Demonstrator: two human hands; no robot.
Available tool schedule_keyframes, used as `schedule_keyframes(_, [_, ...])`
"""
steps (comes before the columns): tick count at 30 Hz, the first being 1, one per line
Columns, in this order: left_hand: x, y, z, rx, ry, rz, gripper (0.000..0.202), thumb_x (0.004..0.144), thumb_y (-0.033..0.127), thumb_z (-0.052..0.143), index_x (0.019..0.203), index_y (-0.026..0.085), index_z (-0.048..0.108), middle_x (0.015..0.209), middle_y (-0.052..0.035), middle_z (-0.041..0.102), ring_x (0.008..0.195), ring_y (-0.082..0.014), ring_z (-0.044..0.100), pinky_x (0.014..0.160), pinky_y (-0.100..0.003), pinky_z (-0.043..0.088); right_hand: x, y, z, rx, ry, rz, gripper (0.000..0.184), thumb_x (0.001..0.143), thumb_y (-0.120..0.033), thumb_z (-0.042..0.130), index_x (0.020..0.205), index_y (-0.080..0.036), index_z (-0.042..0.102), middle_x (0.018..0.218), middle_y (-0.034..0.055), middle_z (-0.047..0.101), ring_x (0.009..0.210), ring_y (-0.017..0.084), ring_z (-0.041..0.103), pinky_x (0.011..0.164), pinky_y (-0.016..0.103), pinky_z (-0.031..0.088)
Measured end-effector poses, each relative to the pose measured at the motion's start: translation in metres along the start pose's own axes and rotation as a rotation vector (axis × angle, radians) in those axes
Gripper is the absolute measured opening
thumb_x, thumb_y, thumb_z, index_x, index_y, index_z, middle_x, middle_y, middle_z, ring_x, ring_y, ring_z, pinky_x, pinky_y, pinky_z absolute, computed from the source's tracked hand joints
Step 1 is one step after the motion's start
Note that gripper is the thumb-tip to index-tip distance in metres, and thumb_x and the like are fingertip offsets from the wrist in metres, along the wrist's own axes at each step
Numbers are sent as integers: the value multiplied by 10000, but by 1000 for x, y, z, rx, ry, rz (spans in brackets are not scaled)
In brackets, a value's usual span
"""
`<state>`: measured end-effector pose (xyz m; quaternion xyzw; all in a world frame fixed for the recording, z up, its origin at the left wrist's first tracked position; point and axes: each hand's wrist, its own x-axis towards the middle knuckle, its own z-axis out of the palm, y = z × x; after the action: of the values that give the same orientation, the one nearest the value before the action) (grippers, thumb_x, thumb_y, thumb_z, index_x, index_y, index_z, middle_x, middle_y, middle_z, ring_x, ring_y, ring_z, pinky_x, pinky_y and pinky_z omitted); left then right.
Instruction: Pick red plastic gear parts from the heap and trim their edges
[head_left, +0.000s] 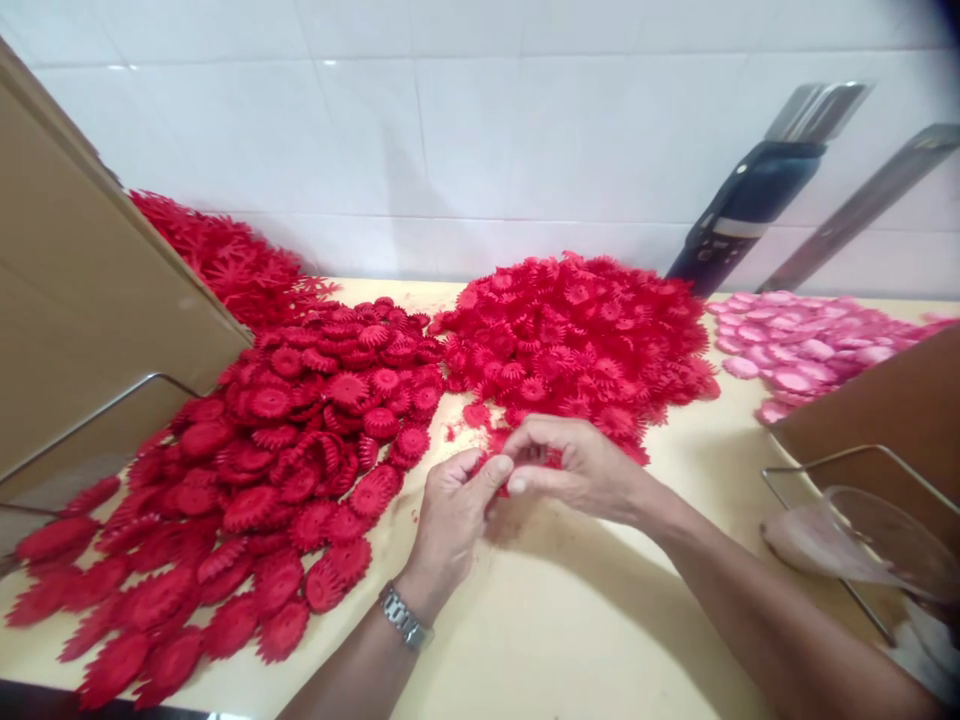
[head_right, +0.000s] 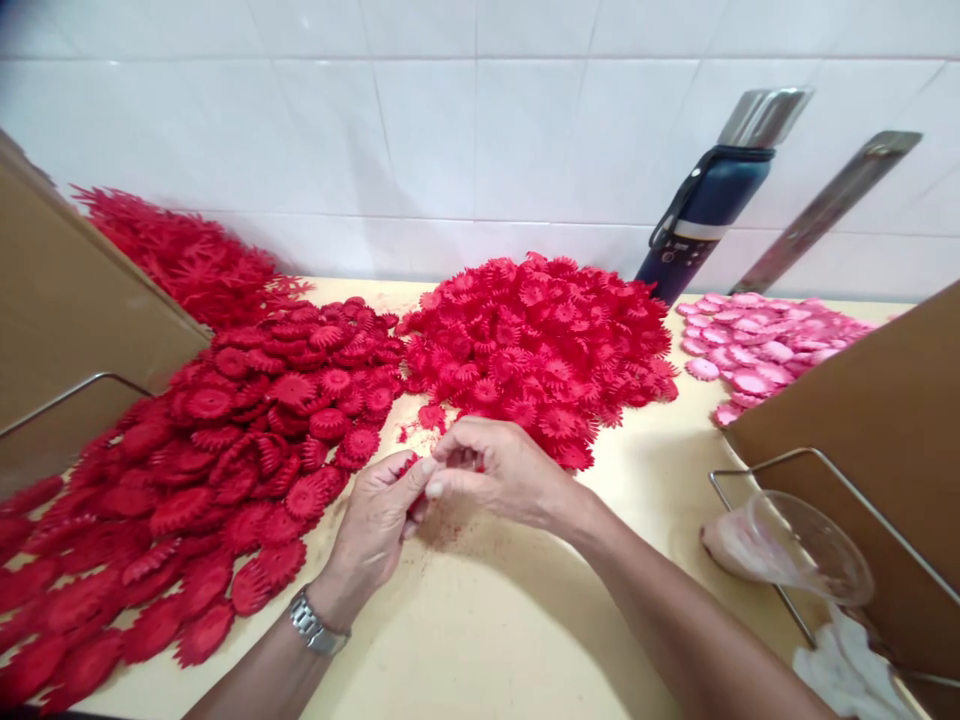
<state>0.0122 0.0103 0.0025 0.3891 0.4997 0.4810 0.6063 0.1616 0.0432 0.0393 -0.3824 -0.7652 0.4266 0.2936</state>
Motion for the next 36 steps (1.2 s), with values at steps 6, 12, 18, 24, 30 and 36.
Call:
schedule_keyframes(6, [-3, 5, 1, -23, -95, -42, 337, 705, 463, 604, 641, 145, 513, 485, 42, 487, 362, -44, 389, 350, -161, 268, 0, 7, 10, 149, -18, 44, 103, 813, -200, 516, 726, -152, 542, 629, -5, 601, 600, 103, 546, 568, 220, 421])
schedule_keyframes(12, [-4, 5, 0, 27, -170, -32, 262, 717, 366, 589, 604, 143, 512, 507, 7, 553, 377, -78, 476, 377, -191, 353, -1, 9, 5, 11, 84, 72, 173, 794, -167, 477, 640, -144, 554, 575, -21, 517, 521, 78, 452, 489, 201, 351])
schedule_keyframes(18, [-7, 8, 1, 40, -169, -63, 254, 711, 305, 587, 538, 143, 496, 453, 17, 525, 339, -66, 448, 352, -180, 323, 1, 15, -10, -105, 437, 85, 197, 811, -242, 452, 636, -169, 502, 530, -38, 424, 471, 86, 385, 442, 214, 311])
schedule_keyframes(24, [-4, 8, 3, -55, -102, -97, 180, 671, 281, 618, 601, 130, 550, 483, 16, 551, 333, -71, 461, 341, -183, 331, -5, 36, -67, -879, 774, -56, 197, 803, -200, 462, 827, -152, 651, 774, 87, 615, 752, 204, 554, 708, 344, 437])
schedule_keyframes(30, [-2, 5, 2, -67, -26, -92, 249, 651, 313, 644, 547, 154, 484, 412, 58, 457, 325, -34, 338, 316, -154, 216, -3, 29, -63, -902, 665, -144, 235, 807, -232, 508, 970, -154, 659, 1045, 131, 614, 991, 256, 535, 869, 423, 414])
schedule_keyframes(36, [-3, 7, 0, -30, -9, -72, 353, 621, 416, 681, 539, 154, 460, 416, 83, 375, 352, -21, 300, 329, -145, 175, -2, -7, -14, -176, 163, -63, 178, 840, -282, 511, 778, -171, 636, 741, 29, 620, 663, 125, 567, 600, 243, 450])
